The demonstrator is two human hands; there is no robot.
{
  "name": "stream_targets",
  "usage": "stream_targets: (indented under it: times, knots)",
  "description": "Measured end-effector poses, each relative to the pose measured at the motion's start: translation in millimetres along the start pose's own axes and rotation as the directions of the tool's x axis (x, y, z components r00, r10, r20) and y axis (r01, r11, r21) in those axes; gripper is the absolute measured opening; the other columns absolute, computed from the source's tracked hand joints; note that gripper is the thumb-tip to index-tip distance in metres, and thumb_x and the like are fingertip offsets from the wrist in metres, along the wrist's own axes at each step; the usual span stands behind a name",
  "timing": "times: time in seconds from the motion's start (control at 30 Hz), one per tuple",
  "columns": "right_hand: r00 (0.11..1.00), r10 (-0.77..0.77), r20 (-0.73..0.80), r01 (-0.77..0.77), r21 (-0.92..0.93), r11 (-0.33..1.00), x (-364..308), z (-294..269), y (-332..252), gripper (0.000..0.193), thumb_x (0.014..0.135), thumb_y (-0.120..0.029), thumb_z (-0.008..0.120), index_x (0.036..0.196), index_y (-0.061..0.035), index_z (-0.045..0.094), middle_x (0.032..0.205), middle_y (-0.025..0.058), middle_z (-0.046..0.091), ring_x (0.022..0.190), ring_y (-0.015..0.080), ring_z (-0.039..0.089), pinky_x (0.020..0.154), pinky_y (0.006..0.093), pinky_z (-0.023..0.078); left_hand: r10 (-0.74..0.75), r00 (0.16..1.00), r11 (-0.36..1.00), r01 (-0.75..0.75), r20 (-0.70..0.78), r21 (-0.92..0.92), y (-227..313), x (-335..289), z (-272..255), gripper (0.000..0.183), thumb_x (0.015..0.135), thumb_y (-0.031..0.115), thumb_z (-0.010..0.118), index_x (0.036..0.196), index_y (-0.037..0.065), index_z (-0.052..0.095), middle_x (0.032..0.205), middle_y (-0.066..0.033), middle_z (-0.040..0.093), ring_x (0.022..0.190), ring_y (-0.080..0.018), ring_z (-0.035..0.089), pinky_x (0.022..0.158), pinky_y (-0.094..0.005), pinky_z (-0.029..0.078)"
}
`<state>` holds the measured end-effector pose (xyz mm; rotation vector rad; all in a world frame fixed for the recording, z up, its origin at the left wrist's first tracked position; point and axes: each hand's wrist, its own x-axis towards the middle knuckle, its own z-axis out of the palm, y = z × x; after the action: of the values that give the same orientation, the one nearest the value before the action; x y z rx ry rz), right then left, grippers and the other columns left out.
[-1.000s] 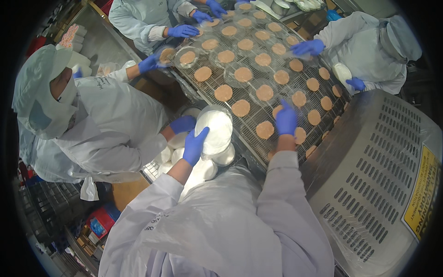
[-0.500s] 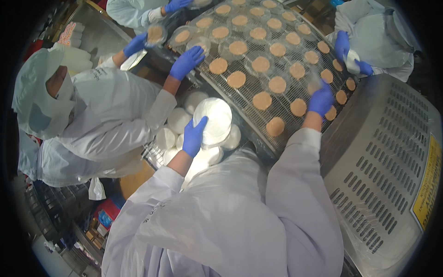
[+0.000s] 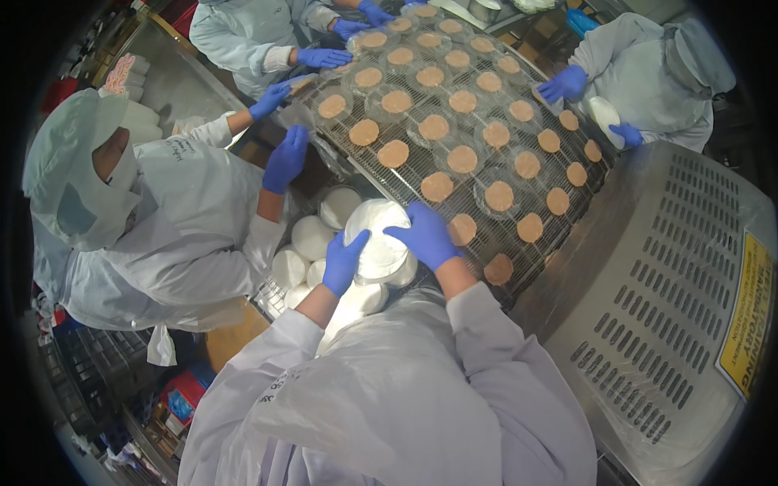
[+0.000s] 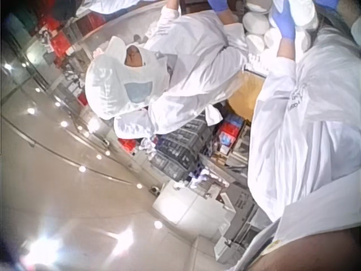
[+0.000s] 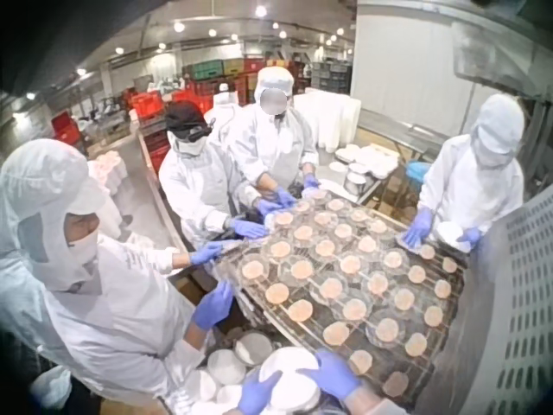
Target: The person repeatedly picks white round food items from a wire basket and places them onto a metal mesh conveyor belt. The person works alongside other staff in a commercial kitchen environment, maintaining a steady pace of item placement.
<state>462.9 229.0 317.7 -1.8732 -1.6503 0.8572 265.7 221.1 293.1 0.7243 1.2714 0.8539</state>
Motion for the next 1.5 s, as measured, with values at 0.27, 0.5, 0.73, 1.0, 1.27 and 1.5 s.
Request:
stream_targets:
  times: [0.27, 0.5, 0.73, 1.0, 1.27, 1.5]
  knots:
    - [0.997, 0.08, -0.014, -0.064, 0.464, 0.884, 51, -13, 8, 0.032, 0.089, -0.026, 0.057, 0.099, 0.003, 0.063, 0.084, 0.0062, 0.066, 0.075, 0.0192, 0.061, 0.07, 0.0357, 0.049, -0.059, 0.995, 0.992, 0.049, -0.086, -0.112, -12, 14, -28, 0.038, 0.084, 0.019, 0.067, 0.112, -0.004, 0.058, 0.101, -0.0105, 0.064, 0.084, -0.0145, 0.062, 0.075, -0.0272, 0.05]
    - [0.979, -0.133, -0.153, 0.145, 0.068, 0.987, 49, 40, -1, 0.03, 0.091, -0.022, 0.053, 0.103, 0.0035, 0.061, 0.093, 0.0197, 0.065, 0.084, 0.0304, 0.063, 0.077, 0.0353, 0.048, 0.035, 0.999, 0.988, -0.04, -0.034, -0.151, -9, 18, -25, 0.039, 0.084, 0.019, 0.067, 0.112, -0.005, 0.057, 0.101, -0.0094, 0.064, 0.086, -0.0135, 0.06, 0.076, -0.0264, 0.049]
    - [0.988, -0.004, -0.157, 0.013, 0.056, 0.998, 114, 0, 6, 0.026, 0.085, -0.008, 0.051, 0.107, -0.0009, 0.062, 0.098, 0.0172, 0.064, 0.09, 0.0279, 0.062, 0.079, 0.0373, 0.049, 0.014, 0.995, 0.994, -0.024, -0.1, -0.102, -16, 16, -43, 0.04, 0.084, 0.018, 0.066, 0.115, -0.005, 0.055, 0.105, -0.0104, 0.063, 0.09, -0.0152, 0.06, 0.08, -0.027, 0.048]
    - [0.959, -0.277, 0.054, 0.279, -0.34, 0.898, 57, 36, 62, 0.039, 0.084, -0.006, 0.05, 0.123, -0.0077, 0.053, 0.119, 0.0193, 0.056, 0.116, 0.0331, 0.051, 0.101, 0.039, 0.038, -0.025, 0.99, 0.994, 0.01, -0.135, -0.113, -17, 11, -41, 0.04, 0.086, 0.019, 0.064, 0.116, -0.006, 0.054, 0.105, -0.0106, 0.062, 0.092, -0.0153, 0.06, 0.08, -0.0267, 0.048]
    - [0.992, 0.098, 0.084, -0.108, 0.119, 0.987, 39, 6, -6, 0.027, 0.088, -0.025, 0.055, 0.094, 0.0009, 0.058, 0.094, 0.0202, 0.061, 0.087, 0.0337, 0.059, 0.076, 0.0412, 0.046, 0.008, 1.0, 0.995, -0.009, -0.017, -0.1, 8, 16, -5, 0.038, 0.085, 0.017, 0.065, 0.114, -0.005, 0.055, 0.104, -0.0109, 0.063, 0.089, -0.0163, 0.061, 0.078, -0.0276, 0.049]
    - [0.97, 0.228, -0.085, -0.204, 0.228, 0.952, 88, -74, 76, 0.024, 0.085, -0.019, 0.054, 0.099, -0.0034, 0.065, 0.095, 0.0113, 0.066, 0.085, 0.0226, 0.061, 0.079, 0.0328, 0.047, -0.014, 0.999, 0.994, 0.009, -0.044, -0.105, 12, 16, 2, 0.041, 0.083, 0.016, 0.067, 0.116, -0.005, 0.056, 0.104, -0.0116, 0.064, 0.088, -0.0172, 0.062, 0.078, -0.0294, 0.05]
